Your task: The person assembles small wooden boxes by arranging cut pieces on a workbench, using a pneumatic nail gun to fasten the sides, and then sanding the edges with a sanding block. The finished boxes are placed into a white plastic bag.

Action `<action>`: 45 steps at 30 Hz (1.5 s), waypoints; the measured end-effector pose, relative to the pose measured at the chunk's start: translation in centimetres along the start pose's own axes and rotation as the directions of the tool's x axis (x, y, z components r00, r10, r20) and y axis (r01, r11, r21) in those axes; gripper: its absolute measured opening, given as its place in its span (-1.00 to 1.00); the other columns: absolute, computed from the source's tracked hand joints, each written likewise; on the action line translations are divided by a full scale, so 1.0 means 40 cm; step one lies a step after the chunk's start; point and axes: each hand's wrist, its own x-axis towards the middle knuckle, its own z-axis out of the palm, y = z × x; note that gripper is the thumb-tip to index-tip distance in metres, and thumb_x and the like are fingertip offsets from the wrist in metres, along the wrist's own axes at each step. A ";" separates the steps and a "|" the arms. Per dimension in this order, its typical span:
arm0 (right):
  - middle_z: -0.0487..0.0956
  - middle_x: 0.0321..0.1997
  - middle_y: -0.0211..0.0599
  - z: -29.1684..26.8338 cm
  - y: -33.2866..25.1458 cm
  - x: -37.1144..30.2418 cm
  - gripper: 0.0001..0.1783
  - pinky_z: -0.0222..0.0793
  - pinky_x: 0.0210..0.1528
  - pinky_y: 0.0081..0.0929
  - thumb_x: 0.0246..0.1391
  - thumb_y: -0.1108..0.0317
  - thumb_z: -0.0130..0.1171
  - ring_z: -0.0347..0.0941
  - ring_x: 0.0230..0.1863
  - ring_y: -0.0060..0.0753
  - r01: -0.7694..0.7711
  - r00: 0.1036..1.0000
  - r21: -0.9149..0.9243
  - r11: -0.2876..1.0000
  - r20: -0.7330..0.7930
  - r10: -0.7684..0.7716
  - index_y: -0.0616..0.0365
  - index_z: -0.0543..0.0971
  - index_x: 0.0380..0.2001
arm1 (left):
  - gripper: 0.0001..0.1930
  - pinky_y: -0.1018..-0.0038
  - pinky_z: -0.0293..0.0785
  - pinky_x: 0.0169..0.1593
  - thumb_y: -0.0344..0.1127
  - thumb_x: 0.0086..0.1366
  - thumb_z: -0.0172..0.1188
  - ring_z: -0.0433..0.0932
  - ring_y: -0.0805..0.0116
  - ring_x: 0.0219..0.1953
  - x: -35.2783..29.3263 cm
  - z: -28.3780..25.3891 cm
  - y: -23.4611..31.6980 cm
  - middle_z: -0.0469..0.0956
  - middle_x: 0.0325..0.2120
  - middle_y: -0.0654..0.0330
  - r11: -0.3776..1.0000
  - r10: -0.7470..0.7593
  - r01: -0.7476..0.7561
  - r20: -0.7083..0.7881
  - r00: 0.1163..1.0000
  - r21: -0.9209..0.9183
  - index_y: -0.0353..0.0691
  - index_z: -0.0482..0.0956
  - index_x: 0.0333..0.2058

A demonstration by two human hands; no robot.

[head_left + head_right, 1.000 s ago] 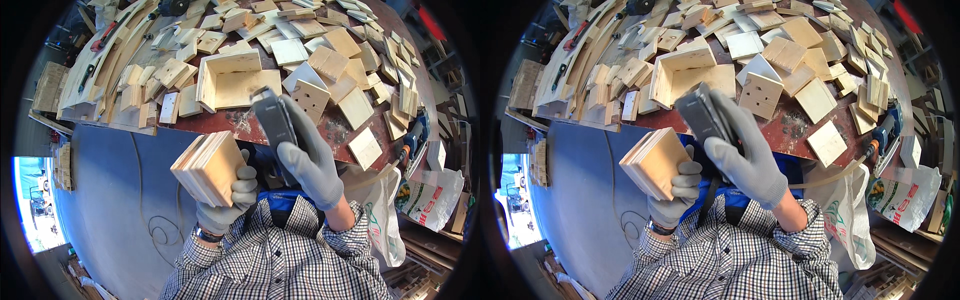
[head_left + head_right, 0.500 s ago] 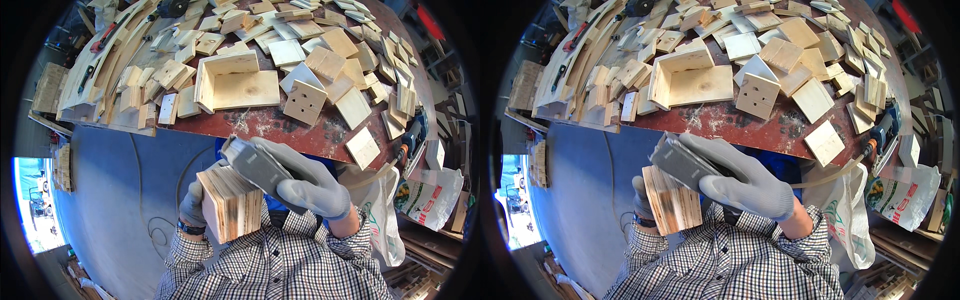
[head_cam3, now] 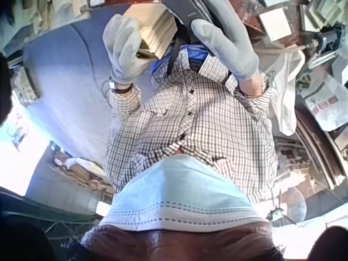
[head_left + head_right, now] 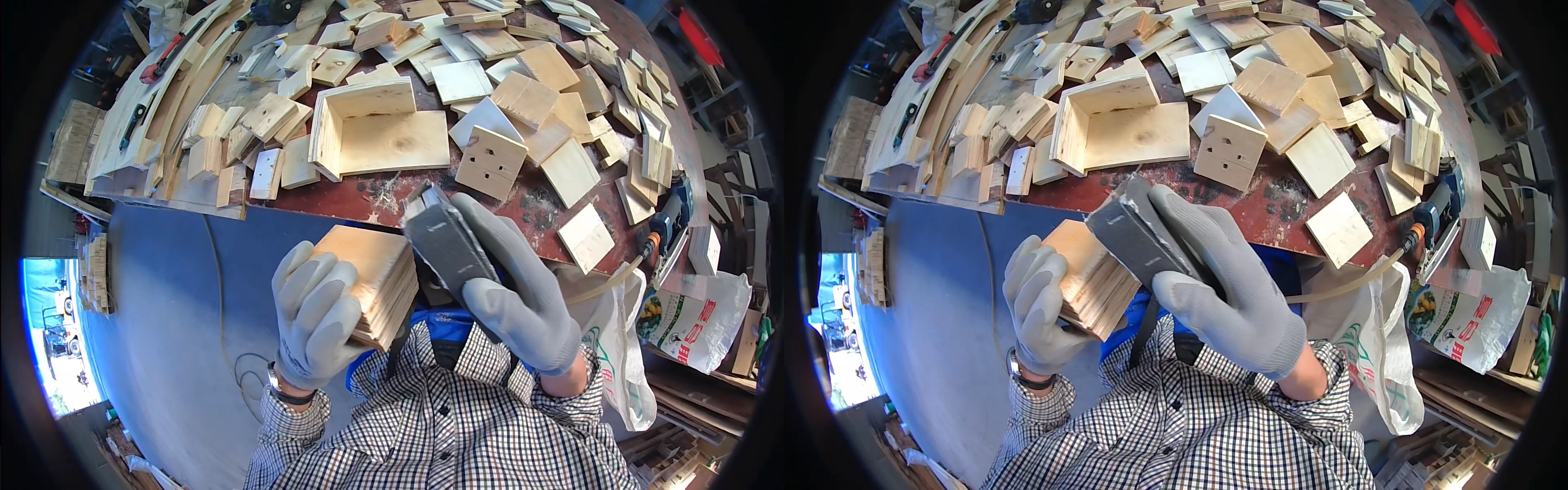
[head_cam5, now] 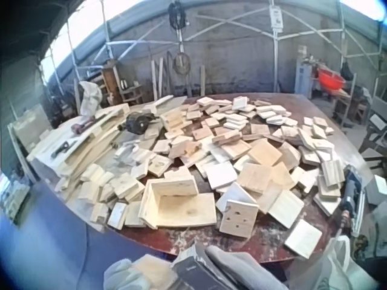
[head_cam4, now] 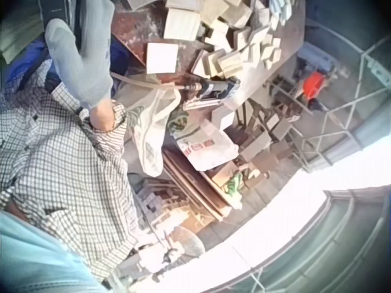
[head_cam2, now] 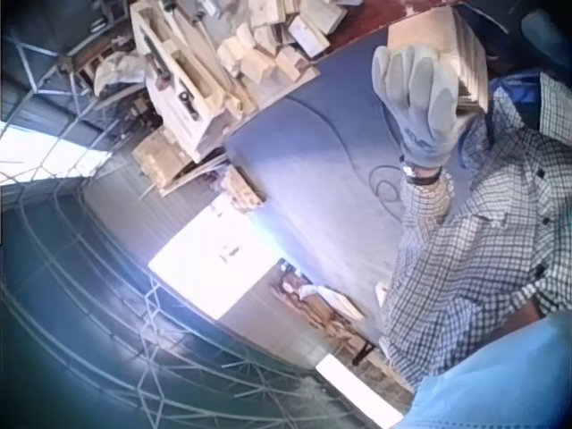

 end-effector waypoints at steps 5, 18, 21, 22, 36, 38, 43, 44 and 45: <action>0.42 0.32 0.27 0.034 0.006 0.015 -0.19 0.36 0.36 -0.03 0.27 0.10 0.26 0.45 0.28 0.22 0.151 0.987 -0.535 0.832 0.034 -0.157 0.33 0.35 0.46 | -0.08 -0.32 0.44 0.35 -0.09 -0.11 0.76 0.58 -0.11 0.16 -0.017 -0.005 -0.013 0.55 0.07 -0.06 0.987 0.156 -0.156 0.018 0.988 -0.027 -0.23 0.41 0.17; 0.44 0.26 0.31 0.039 -0.037 -0.006 -0.21 0.36 0.31 -0.03 0.22 0.13 0.34 0.47 0.21 0.27 0.220 0.974 -0.656 0.722 0.109 -0.198 0.29 0.42 0.42 | -0.60 -0.40 0.53 0.24 -0.22 0.25 0.32 0.56 -0.02 0.15 -0.003 -0.041 -0.015 0.46 0.01 0.06 0.988 0.151 -0.149 0.068 0.986 -0.035 -0.02 0.44 0.04; 0.44 0.28 0.31 0.030 0.032 0.000 -0.20 0.41 0.29 -0.03 0.21 0.19 0.35 0.48 0.20 0.26 0.198 0.956 -0.603 0.773 -0.056 -0.289 0.34 0.40 0.43 | -0.62 -0.42 0.52 0.27 -0.18 0.31 0.30 0.57 0.01 0.16 0.014 -0.050 -0.019 0.44 0.06 0.08 0.981 0.191 -0.193 0.146 0.971 -0.002 0.00 0.43 0.05; 0.44 0.27 0.30 0.033 0.023 0.005 -0.21 0.44 0.28 -0.08 0.22 0.22 0.35 0.50 0.19 0.24 0.054 0.974 -0.477 0.877 -0.170 -0.152 0.38 0.38 0.43 | -0.59 -0.41 0.53 0.29 -0.17 0.33 0.31 0.57 0.02 0.18 0.014 -0.045 -0.019 0.41 0.09 0.09 0.982 0.187 -0.191 0.157 0.970 0.012 0.00 0.41 0.09; 0.43 0.46 -0.04 0.019 0.072 0.012 -0.21 0.31 0.43 -0.38 0.44 0.13 0.17 0.39 0.43 -0.31 -0.085 0.953 0.137 0.987 -0.279 0.121 0.32 0.23 0.55 | 0.05 0.03 0.68 0.17 0.46 0.30 0.27 0.61 -0.01 0.14 0.027 -0.003 0.051 0.47 0.21 -0.17 0.771 -0.549 0.454 -0.106 0.829 -0.446 -0.22 0.11 0.45; 0.36 0.53 -0.08 0.015 0.042 0.011 -0.15 0.24 0.49 -0.40 0.46 0.08 0.15 0.34 0.47 -0.35 -0.119 0.963 0.280 0.953 -0.201 0.180 0.32 0.13 0.59 | 0.09 -0.02 0.60 0.28 0.49 0.39 0.09 0.55 -0.05 0.27 0.003 0.036 0.051 0.46 0.29 -0.12 0.108 -0.837 0.251 0.048 0.545 -0.962 -0.15 -0.07 0.58; 0.30 0.56 -0.05 0.054 0.032 0.022 -0.13 0.13 0.55 -0.31 0.47 0.06 0.11 0.29 0.52 -0.28 0.012 0.985 0.194 0.981 -0.173 0.022 0.34 0.09 0.60 | -0.26 -0.24 -0.16 0.63 0.25 0.60 -0.16 0.43 -0.11 0.39 -0.034 0.098 0.030 0.42 0.31 -0.19 -0.731 -0.662 -0.277 0.550 0.509 -0.623 -0.29 0.29 0.42; 0.31 0.56 -0.05 0.057 0.035 0.026 -0.14 0.12 0.55 -0.30 0.47 0.07 0.10 0.28 0.52 -0.27 0.047 0.988 0.193 0.980 -0.155 -0.017 0.34 0.09 0.60 | -0.28 -0.24 -0.08 0.60 0.20 0.63 -0.16 0.45 -0.13 0.36 -0.035 0.107 0.038 0.43 0.29 -0.21 -0.774 -0.621 -0.297 0.578 0.529 -0.560 -0.36 0.26 0.40; 0.31 0.56 -0.05 0.060 0.036 0.027 -0.14 0.12 0.56 -0.29 0.47 0.08 0.10 0.28 0.53 -0.26 0.081 0.988 0.190 0.978 -0.144 -0.053 0.34 0.10 0.60 | -0.29 -0.22 -0.03 0.60 0.19 0.64 -0.22 0.49 -0.10 0.33 -0.031 0.112 0.049 0.46 0.25 -0.19 -0.792 -0.604 -0.285 0.622 0.499 -0.540 -0.35 0.28 0.39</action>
